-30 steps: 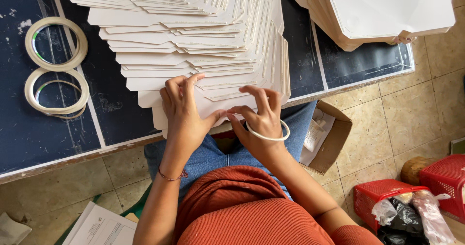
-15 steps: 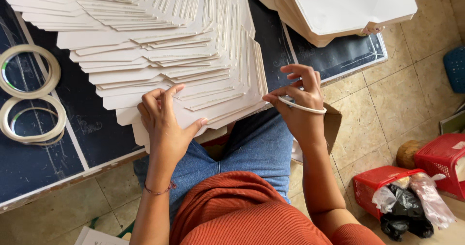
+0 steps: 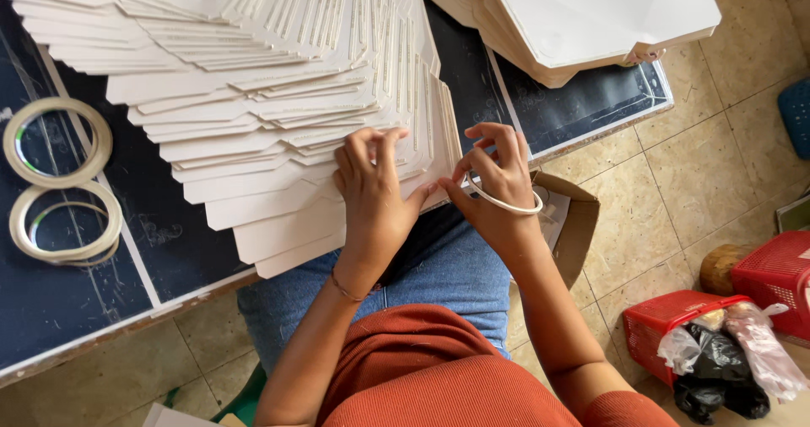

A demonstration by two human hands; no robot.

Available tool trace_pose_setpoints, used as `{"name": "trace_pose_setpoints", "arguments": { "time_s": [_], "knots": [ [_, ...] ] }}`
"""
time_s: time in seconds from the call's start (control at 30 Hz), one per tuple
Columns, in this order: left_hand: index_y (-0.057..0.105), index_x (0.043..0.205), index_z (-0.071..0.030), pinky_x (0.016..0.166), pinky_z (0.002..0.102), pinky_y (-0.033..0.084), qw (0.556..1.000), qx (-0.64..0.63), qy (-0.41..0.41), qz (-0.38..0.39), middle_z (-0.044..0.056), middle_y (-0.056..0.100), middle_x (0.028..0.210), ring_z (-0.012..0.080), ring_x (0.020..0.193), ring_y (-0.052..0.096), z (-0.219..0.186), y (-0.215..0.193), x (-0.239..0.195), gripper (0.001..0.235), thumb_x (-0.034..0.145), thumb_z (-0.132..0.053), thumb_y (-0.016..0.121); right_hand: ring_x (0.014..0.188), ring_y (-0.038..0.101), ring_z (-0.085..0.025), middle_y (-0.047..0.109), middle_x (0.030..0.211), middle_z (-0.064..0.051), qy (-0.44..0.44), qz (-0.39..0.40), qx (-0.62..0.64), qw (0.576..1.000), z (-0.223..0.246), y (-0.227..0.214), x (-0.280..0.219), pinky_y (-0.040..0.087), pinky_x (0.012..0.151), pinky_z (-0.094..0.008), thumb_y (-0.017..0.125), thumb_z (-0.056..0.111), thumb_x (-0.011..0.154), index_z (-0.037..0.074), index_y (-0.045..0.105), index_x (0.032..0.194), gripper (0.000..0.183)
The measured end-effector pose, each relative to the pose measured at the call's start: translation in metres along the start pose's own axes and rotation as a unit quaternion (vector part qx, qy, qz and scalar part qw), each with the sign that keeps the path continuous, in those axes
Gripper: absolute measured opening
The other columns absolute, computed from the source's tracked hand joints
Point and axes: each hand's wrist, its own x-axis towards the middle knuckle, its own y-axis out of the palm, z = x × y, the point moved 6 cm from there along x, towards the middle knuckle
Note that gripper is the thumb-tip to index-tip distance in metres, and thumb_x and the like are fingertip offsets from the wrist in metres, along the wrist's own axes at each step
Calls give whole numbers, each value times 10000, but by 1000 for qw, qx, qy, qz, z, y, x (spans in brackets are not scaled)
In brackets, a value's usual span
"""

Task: The person applies strips of clear tape to the edges of white paper sheets. They repeatedly pick up a sheet, place a tape strip along a pre-marked line, and smooth it down before moving to the next sheet.

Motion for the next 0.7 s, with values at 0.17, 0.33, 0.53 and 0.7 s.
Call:
{"name": "trace_pose_setpoints", "arguments": {
  "time_s": [0.17, 0.33, 0.53, 0.7],
  "knots": [
    [661, 1296, -105, 818, 512, 527, 992, 86, 89, -36, 97, 527, 1231, 341, 1038, 584, 0, -41, -19, 569, 780, -150, 898, 956, 677, -332, 692, 1122, -113, -57, -69, 57, 994, 31, -30, 25, 565, 865, -433, 926, 165, 948, 102, 675, 878, 268],
    [779, 1097, -206, 798, 381, 429, 907, 259, 192, -270, -57, 585, 989, 186, 875, 582, 10, -103, -8, 154, 1080, -87, 683, 924, 670, -331, 716, 1073, -127, -84, -138, 66, 985, 52, -45, 37, 563, 852, -432, 944, 164, 966, 70, 670, 916, 294],
    [620, 1501, -79, 897, 618, 519, 988, 68, 136, -29, 151, 586, 1257, 439, 1131, 591, 22, -65, 16, 1059, 600, -445, 1041, 1000, 674, -374, 699, 1171, -173, -54, -59, 67, 995, 14, -10, 22, 585, 879, -459, 877, 64, 950, 49, 743, 939, 135],
    [542, 1521, -295, 1029, 526, 444, 1000, -18, -1, 22, 31, 418, 1389, 332, 1271, 479, 20, -15, 23, 926, 729, -229, 1017, 1042, 676, -372, 675, 1240, -189, -18, -26, 78, 996, 2, 3, 7, 605, 891, -451, 843, 16, 903, 30, 764, 925, 83]
  ]
}}
